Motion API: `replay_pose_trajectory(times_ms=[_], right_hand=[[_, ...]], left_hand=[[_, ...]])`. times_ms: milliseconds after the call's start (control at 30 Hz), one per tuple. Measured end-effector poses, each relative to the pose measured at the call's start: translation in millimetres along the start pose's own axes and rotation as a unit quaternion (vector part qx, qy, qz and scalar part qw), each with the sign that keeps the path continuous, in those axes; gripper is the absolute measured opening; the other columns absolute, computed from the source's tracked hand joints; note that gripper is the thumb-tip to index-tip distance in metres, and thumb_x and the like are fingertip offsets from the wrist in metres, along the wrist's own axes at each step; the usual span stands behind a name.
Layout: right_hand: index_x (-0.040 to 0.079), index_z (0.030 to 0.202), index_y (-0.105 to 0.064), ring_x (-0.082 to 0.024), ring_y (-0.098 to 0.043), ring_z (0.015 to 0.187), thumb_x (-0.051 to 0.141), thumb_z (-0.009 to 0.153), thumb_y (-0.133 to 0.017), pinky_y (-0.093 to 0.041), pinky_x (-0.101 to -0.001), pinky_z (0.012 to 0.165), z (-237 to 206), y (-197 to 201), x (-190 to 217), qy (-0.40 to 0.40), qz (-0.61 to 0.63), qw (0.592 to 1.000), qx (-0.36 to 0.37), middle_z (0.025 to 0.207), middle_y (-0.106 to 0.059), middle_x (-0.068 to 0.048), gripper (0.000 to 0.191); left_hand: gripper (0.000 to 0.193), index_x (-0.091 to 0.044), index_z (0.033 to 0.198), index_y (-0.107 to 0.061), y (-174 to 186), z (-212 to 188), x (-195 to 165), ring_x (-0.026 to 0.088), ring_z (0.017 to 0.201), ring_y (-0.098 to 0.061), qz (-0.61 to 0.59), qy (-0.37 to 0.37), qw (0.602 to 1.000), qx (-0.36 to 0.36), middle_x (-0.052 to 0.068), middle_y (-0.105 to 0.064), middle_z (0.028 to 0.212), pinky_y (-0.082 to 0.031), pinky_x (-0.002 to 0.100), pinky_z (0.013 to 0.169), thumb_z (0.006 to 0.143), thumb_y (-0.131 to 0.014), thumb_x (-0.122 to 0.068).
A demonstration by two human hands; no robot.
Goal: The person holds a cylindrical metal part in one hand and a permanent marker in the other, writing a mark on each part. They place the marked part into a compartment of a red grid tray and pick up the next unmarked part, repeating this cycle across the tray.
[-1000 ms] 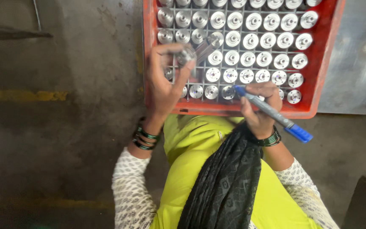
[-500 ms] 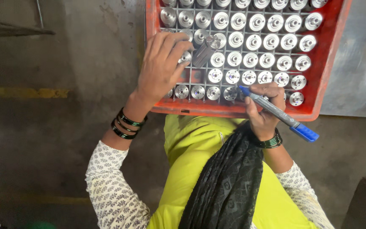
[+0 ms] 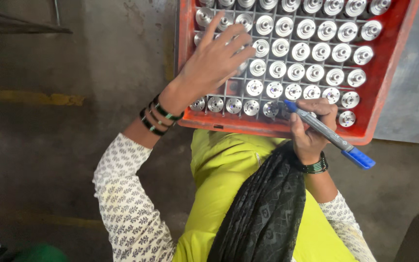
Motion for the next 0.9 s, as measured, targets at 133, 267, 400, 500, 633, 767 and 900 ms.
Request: replay_pose_trajectory(times_ms=[133, 267, 400, 500, 633, 767, 900], right_hand=[[-0.001, 0.114, -0.055, -0.017, -0.058, 0.090, 0.003, 0.097, -0.072, -0.047, -0.0274, 0.084, 1, 0, 2, 0.033, 0.006, 0.999, 0.015, 0.110, -0.063, -0.013, 0.024], [0.000, 0.114, -0.053, -0.018, -0.061, 0.094, 0.005, 0.098, -0.073, -0.048, -0.0275, 0.087, 1, 1, 0, 0.039, 0.018, 0.999, 0.026, 0.108, -0.063, -0.012, 0.026], [0.000, 0.112, -0.053, -0.017, -0.060, 0.092, 0.007, 0.097, -0.074, -0.048, -0.0272, 0.084, 2, 2, -4, 0.034, 0.020, 0.999, 0.037, 0.108, -0.064, -0.013, 0.027], [0.000, 0.113, -0.054, -0.018, -0.061, 0.094, 0.006, 0.098, -0.074, -0.048, -0.0284, 0.087, 2, 3, -5, 0.046, 0.020, 0.998, 0.040, 0.108, -0.064, -0.013, 0.025], [0.000, 0.112, -0.054, -0.017, -0.060, 0.091, 0.007, 0.097, -0.073, -0.047, -0.0272, 0.084, 2, 3, -6, 0.037, 0.016, 0.998, 0.044, 0.107, -0.064, -0.013, 0.025], [0.000, 0.110, -0.055, -0.017, -0.059, 0.089, 0.006, 0.096, -0.074, -0.046, -0.0270, 0.082, 3, 2, -5, 0.035, 0.010, 0.999, 0.038, 0.106, -0.064, -0.013, 0.024], [-0.001, 0.109, -0.056, -0.018, -0.061, 0.090, 0.004, 0.095, -0.074, -0.047, -0.0282, 0.083, 4, 1, -4, 0.042, 0.012, 0.998, 0.048, 0.106, -0.064, -0.013, 0.023]], left_hand=[[0.053, -0.007, 0.126, -0.060, 35, -35, -5, 0.031, 0.125, -0.048, -0.077, 0.103, 0.992, -0.006, 0.009, -0.056, 0.127, -0.035, 0.053, 0.109, 0.082, -0.086, -0.023], [0.054, -0.007, 0.118, -0.063, 37, -59, -18, 0.028, 0.110, -0.050, 0.022, 0.142, 0.986, 0.082, 0.006, -0.057, 0.104, -0.036, 0.049, 0.096, 0.075, -0.086, -0.029], [0.046, -0.008, 0.110, -0.060, 19, -62, -22, 0.026, 0.111, -0.050, 0.084, 0.147, 0.980, 0.103, 0.006, -0.056, 0.093, -0.037, 0.047, 0.098, 0.076, -0.085, -0.029], [0.038, -0.012, 0.114, -0.060, 25, -57, -25, 0.022, 0.112, -0.048, 0.169, 0.098, 0.974, 0.110, 0.002, -0.054, 0.093, -0.036, 0.041, 0.098, 0.085, -0.083, -0.021], [0.038, -0.010, 0.116, -0.060, 77, -56, -24, 0.025, 0.110, -0.052, 0.036, 0.168, 0.984, 0.046, 0.005, -0.061, 0.103, -0.036, 0.044, 0.096, 0.091, -0.080, -0.030], [0.061, -0.015, 0.142, -0.042, 113, -59, -18, 0.017, 0.124, -0.056, -0.507, 0.216, 0.822, -0.144, 0.000, -0.057, 0.129, -0.044, 0.037, 0.107, 0.102, -0.071, -0.052], [0.065, -0.005, 0.149, -0.036, 34, -26, -44, 0.018, 0.097, -0.061, -0.807, 0.314, 0.451, -0.215, 0.007, -0.061, 0.110, -0.053, 0.037, 0.086, 0.105, -0.060, -0.047]])
Point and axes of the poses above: each hand's wrist, its own z-axis towards the middle knuckle, its own y-axis out of the back of the hand, x = y × z, the point moved 2 cm from there along z, towards the middle knuckle
